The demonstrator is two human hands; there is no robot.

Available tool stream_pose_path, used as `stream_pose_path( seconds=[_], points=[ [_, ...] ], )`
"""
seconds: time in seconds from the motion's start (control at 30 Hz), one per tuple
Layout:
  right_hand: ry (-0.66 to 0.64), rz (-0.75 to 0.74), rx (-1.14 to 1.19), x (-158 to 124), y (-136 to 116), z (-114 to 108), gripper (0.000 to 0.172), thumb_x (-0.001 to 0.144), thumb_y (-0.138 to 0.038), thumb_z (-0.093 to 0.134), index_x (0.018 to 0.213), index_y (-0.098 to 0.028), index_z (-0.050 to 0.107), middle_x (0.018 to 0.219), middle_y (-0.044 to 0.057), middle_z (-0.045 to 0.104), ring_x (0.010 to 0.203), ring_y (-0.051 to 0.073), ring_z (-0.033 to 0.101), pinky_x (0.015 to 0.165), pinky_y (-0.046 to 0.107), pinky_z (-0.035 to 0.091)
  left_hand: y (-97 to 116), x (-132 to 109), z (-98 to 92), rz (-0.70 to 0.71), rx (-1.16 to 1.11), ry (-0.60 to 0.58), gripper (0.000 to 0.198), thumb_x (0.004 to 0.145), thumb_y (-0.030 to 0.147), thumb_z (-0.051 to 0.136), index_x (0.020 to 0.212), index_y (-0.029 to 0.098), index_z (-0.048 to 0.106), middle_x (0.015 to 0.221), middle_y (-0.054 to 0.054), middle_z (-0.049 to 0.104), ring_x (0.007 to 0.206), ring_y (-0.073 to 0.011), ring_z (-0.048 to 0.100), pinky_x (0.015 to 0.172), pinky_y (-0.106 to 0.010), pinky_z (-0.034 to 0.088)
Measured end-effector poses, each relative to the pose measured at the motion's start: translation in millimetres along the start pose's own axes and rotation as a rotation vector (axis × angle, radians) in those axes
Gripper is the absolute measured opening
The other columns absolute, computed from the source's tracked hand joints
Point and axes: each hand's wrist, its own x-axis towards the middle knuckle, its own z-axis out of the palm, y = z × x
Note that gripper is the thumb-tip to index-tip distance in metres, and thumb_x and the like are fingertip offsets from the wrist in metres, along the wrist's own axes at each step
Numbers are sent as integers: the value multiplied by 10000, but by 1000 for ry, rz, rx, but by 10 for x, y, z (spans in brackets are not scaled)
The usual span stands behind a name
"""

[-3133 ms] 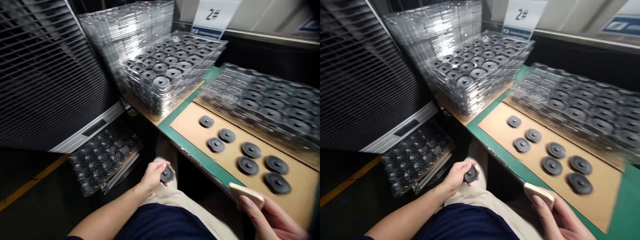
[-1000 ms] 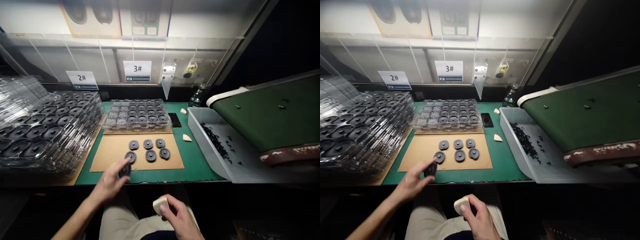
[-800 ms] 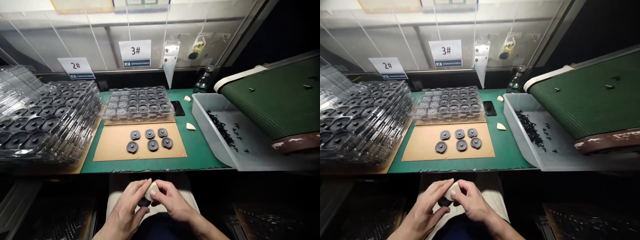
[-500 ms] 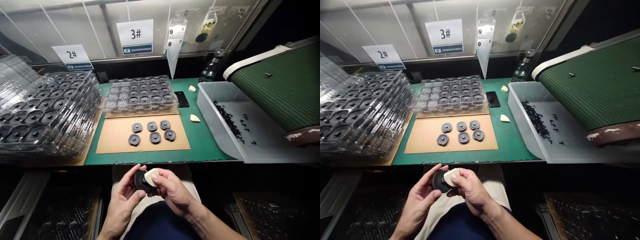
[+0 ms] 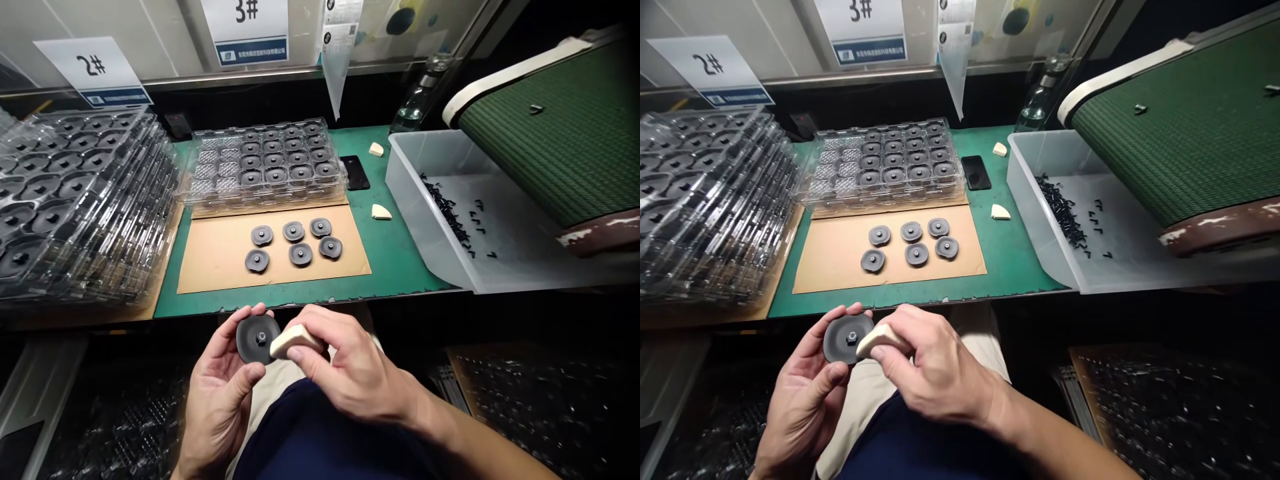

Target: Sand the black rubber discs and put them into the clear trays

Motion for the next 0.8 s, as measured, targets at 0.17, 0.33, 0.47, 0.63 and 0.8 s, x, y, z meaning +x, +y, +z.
stream_pose_path(
  seconds=[0.17,0.33,0.47,0.63,0.8],
  points=[
    [17,-98,-244,42,-24,57,119,999,-184,518,979,-187,636,907,43,620,810,162,555,751,294,438,26,-20,-7,16,7,17,631,706,276,927,1300,331,721,1426,-75,681,1351,-361,598,1091,-410,541],
    [-20,-114,-275,97,-24,28,138,993,-192,522,881,-195,602,807,8,569,706,137,496,672,280,397,42,-15,-63,-90,-63,-31,657,718,339,923,1341,302,716,1350,-113,727,1294,-383,640,1082,-451,544],
    [40,-166,-417,102,-59,60,129,991,-202,508,953,-186,630,889,49,608,788,170,513,725,313,393,41,-21,-79,-132,-59,-17,646,750,397,897,1357,278,710,1355,-118,724,1310,-380,626,1078,-437,548],
    [18,-29,-230,60,-90,121,212,942,-180,543,749,-212,461,724,-26,490,643,121,423,624,282,325,12,-29,-72,-123,-103,-10,613,783,399,873,1364,308,701,1331,-107,739,1272,-342,663,1054,-385,566],
    [74,-47,-328,59,-63,129,184,975,-208,519,792,-208,502,779,1,516,703,142,449,687,296,343,-1,-12,-81,-107,-132,0,558,844,368,825,1379,301,686,1346,-98,731,1284,-313,657,1083,-367,540]
  ],
)
